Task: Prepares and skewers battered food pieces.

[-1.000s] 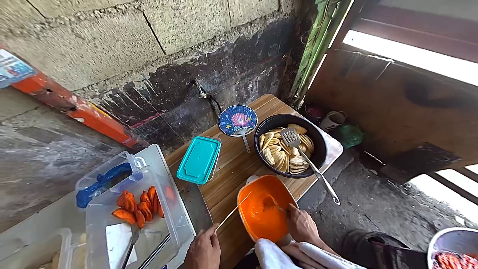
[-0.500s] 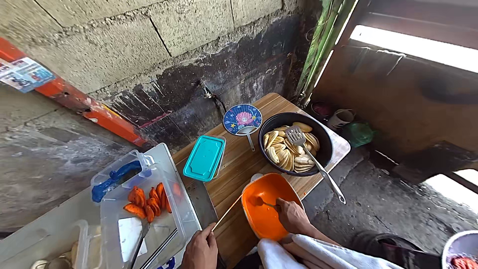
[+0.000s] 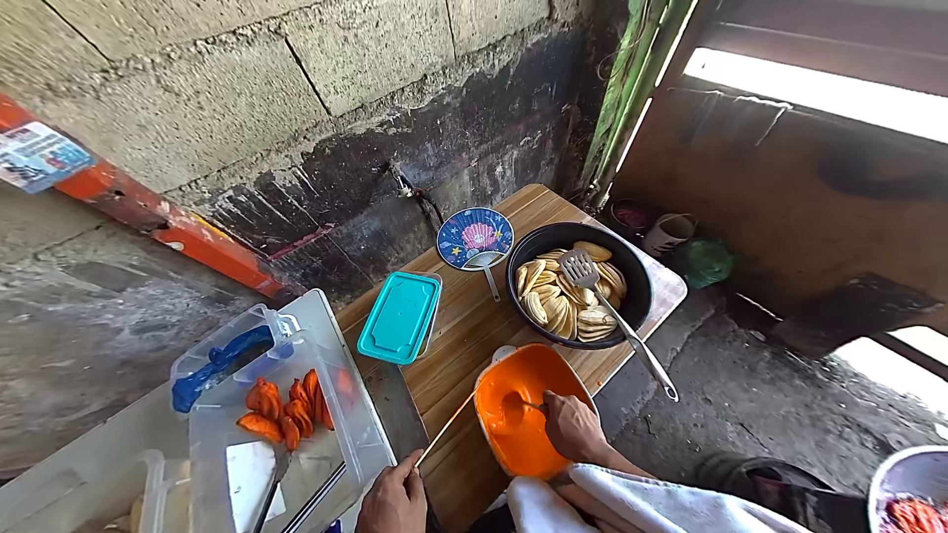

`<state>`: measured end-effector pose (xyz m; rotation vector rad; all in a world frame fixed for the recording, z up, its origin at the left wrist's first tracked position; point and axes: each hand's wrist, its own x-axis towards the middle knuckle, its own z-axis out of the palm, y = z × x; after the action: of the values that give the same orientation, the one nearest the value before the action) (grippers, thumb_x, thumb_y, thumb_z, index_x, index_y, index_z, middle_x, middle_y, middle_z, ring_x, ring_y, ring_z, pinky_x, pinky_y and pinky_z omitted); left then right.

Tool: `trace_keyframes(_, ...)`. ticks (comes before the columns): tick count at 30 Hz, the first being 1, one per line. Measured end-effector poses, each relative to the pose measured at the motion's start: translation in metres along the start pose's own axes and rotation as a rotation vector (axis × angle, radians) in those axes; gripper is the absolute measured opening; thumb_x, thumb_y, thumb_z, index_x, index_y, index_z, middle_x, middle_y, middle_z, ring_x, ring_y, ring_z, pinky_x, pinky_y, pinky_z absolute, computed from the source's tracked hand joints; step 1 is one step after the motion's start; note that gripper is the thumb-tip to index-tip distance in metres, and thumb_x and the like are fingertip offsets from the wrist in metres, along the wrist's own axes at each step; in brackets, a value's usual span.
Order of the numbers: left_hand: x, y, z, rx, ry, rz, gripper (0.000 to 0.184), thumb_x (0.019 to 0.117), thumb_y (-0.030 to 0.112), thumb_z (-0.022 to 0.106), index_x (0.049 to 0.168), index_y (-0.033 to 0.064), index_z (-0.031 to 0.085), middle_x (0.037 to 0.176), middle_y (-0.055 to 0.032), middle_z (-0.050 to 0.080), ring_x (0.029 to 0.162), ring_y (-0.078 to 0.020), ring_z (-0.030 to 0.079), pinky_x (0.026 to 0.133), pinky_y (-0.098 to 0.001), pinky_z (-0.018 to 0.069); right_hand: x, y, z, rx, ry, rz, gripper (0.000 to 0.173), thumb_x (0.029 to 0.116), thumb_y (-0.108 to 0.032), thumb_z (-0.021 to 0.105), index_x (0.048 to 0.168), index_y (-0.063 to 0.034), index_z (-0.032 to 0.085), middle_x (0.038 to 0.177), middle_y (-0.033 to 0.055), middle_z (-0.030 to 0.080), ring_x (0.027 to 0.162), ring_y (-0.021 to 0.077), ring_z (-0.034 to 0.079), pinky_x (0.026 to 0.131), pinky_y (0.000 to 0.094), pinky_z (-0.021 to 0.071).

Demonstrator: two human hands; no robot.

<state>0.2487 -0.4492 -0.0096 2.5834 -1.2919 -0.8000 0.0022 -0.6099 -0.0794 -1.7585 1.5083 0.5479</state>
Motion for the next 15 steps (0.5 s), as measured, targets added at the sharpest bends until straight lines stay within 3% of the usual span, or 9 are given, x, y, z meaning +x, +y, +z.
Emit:
trace_keyframes(10,0.006,-0.001,0.005,0.001,-0.011,0.008,0.034,0.102,0.016,0.052,0.128,0.013,0.074,0.109,-0.0168,0.075,0.104,-0.0327,0.071,0.096,-0.052,0.0532,-0.008,0.047,0.013,0.058,-0.024,0.034,0.033,0.1071,-0.035,0.048,0.121,-0.0126,0.066,0.116,0.0176,0.072,0.112,0.0368,0.069,0.091,0.0596,0.0557)
trace_keyframes(15,0.008,0.006,0.004,0.005,-0.036,0.032,0.034,0.1024,0.016,0.052,0.129,0.0124,0.073,0.113,-0.0175,0.074,0.109,-0.0347,0.07,0.099,-0.0537,0.0521,-0.022,0.055,0.011,0.031,0.002,0.111,0.032,0.1077,-0.036,0.046,0.125,-0.0174,0.066,0.119,0.0164,0.072,0.113,0.0368,0.07,0.091,0.0589,0.0564)
